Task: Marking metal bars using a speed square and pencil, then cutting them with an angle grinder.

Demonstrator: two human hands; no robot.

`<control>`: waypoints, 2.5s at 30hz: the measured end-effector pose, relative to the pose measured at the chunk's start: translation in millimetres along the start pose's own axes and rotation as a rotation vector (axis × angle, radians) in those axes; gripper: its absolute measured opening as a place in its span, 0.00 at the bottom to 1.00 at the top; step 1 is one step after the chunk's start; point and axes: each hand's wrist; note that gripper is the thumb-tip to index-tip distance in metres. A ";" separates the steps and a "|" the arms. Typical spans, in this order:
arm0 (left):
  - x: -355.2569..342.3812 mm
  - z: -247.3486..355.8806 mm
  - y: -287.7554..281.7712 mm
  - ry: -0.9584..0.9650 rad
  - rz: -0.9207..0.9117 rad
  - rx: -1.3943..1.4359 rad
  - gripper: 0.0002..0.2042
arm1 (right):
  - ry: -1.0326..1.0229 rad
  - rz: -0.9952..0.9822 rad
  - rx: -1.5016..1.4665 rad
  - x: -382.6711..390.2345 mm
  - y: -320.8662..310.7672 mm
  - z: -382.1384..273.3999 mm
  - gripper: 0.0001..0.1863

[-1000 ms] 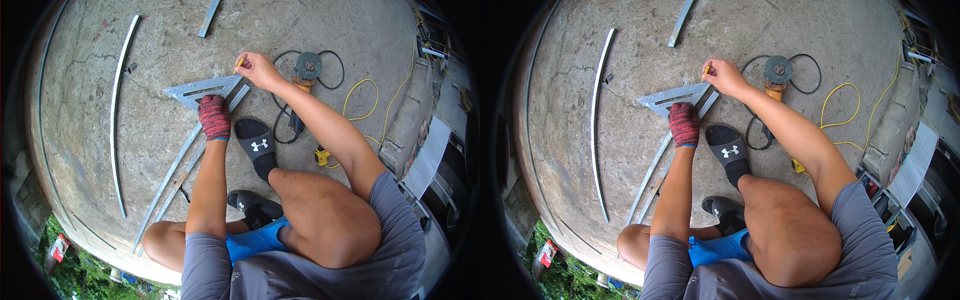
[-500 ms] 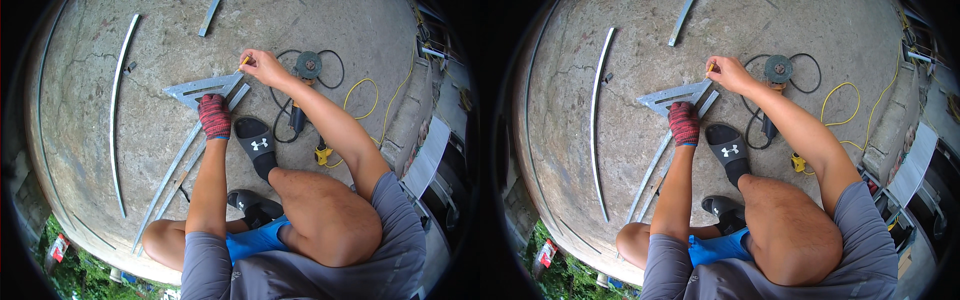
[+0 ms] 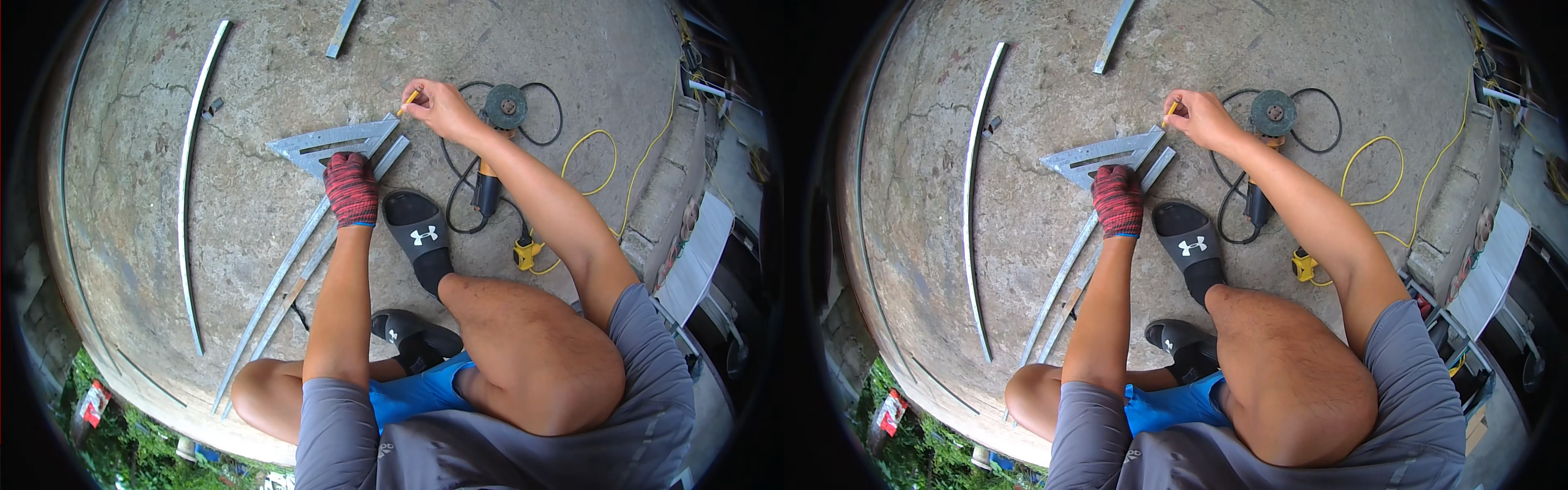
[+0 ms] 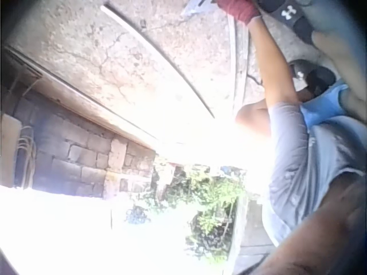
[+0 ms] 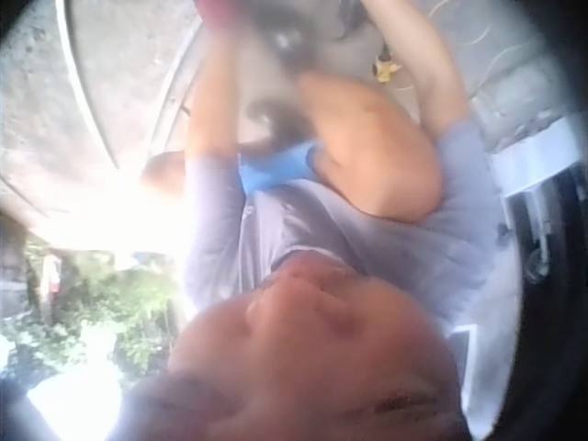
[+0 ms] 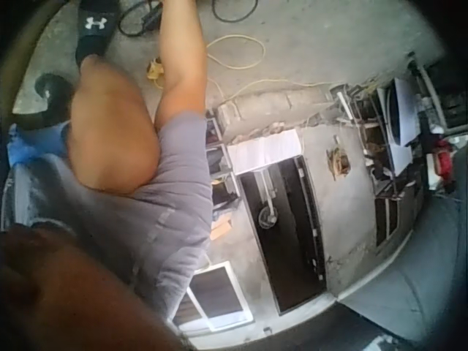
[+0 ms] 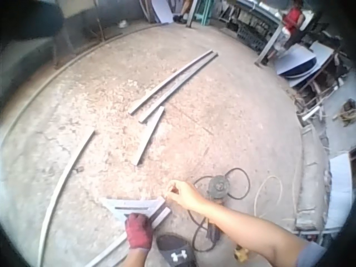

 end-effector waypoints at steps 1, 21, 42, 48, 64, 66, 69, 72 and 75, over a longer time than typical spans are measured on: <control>-0.6 1.6 -0.8 0.001 -0.002 0.015 0.05 | 0.014 0.050 -0.077 -0.4 2.4 -3.0 0.07; 3.7 11.2 -26.6 0.140 0.073 -0.105 0.06 | -0.065 -0.045 0.161 7.4 -13.4 -39.9 0.14; 18.7 -53.4 -65.5 -0.159 -0.377 -0.267 0.16 | -0.177 0.311 -0.350 14.2 -59.7 -76.3 0.13; 10.0 -66.2 -81.2 -0.276 -0.470 0.114 0.20 | -0.156 0.303 -0.358 21.6 -60.5 -71.9 0.13; 24.0 -64.3 -56.4 -0.162 -0.179 0.093 0.18 | -0.125 0.338 -0.455 24.3 -57.2 -70.5 0.13; 23.8 -61.0 -54.7 -0.175 -0.181 0.071 0.18 | -0.153 0.342 -0.450 25.9 -56.5 -70.1 0.13; 22.6 -56.1 -52.8 -0.206 -0.167 -0.030 0.16 | -0.167 0.349 -0.452 27.8 -57.2 -66.3 0.13; 29.3 -64.3 -47.7 -0.235 -0.172 -0.094 0.17 | -0.142 0.319 -0.446 28.3 -55.6 -65.9 0.13; 38.2 -60.9 -48.6 -0.201 -0.092 -0.093 0.18 | -0.132 0.324 -0.451 28.4 -56.2 -63.3 0.13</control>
Point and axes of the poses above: each hand's wrist, its own x-axis away from the middle knuckle, its own y-axis out of the palm, z = x × y, and after that the axes turned 3 degrees about -z, right-handed
